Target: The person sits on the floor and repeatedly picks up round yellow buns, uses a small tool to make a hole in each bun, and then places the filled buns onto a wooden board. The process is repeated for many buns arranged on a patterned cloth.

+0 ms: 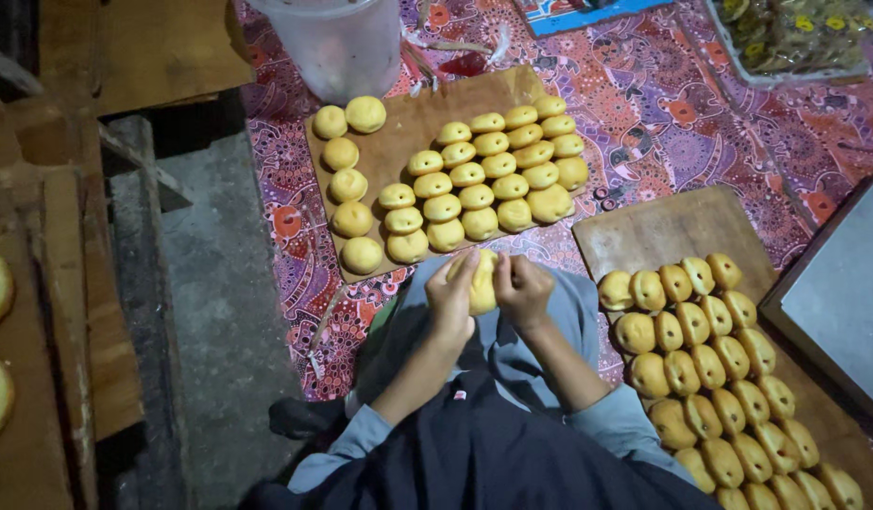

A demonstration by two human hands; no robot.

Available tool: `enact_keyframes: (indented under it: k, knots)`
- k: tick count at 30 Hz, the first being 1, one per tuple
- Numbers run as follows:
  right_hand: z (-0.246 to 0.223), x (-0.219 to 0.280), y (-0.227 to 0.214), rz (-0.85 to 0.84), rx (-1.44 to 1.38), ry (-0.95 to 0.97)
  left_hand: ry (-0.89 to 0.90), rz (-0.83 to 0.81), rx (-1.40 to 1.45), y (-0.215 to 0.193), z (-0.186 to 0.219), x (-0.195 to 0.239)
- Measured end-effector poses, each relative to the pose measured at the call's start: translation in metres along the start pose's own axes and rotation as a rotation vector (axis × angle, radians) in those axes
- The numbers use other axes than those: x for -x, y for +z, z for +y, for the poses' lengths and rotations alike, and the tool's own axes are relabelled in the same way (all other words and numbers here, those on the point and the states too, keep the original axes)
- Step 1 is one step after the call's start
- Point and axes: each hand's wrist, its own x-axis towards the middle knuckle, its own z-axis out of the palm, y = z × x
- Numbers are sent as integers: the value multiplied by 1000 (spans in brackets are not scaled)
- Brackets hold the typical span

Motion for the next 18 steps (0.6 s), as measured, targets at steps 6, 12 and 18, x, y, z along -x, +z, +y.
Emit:
enact_keyframes:
  k: [6,12,18]
  knots:
    - [21,4,17,-345,-293,350,-171,-53,135,-29,-8,-27]
    - [23,3,48,-154,48,121,-47,0,50,-30,-19,-37]
    - [35,-20,65,-270,93,180,478,-386,-1068,-65,13,-75]
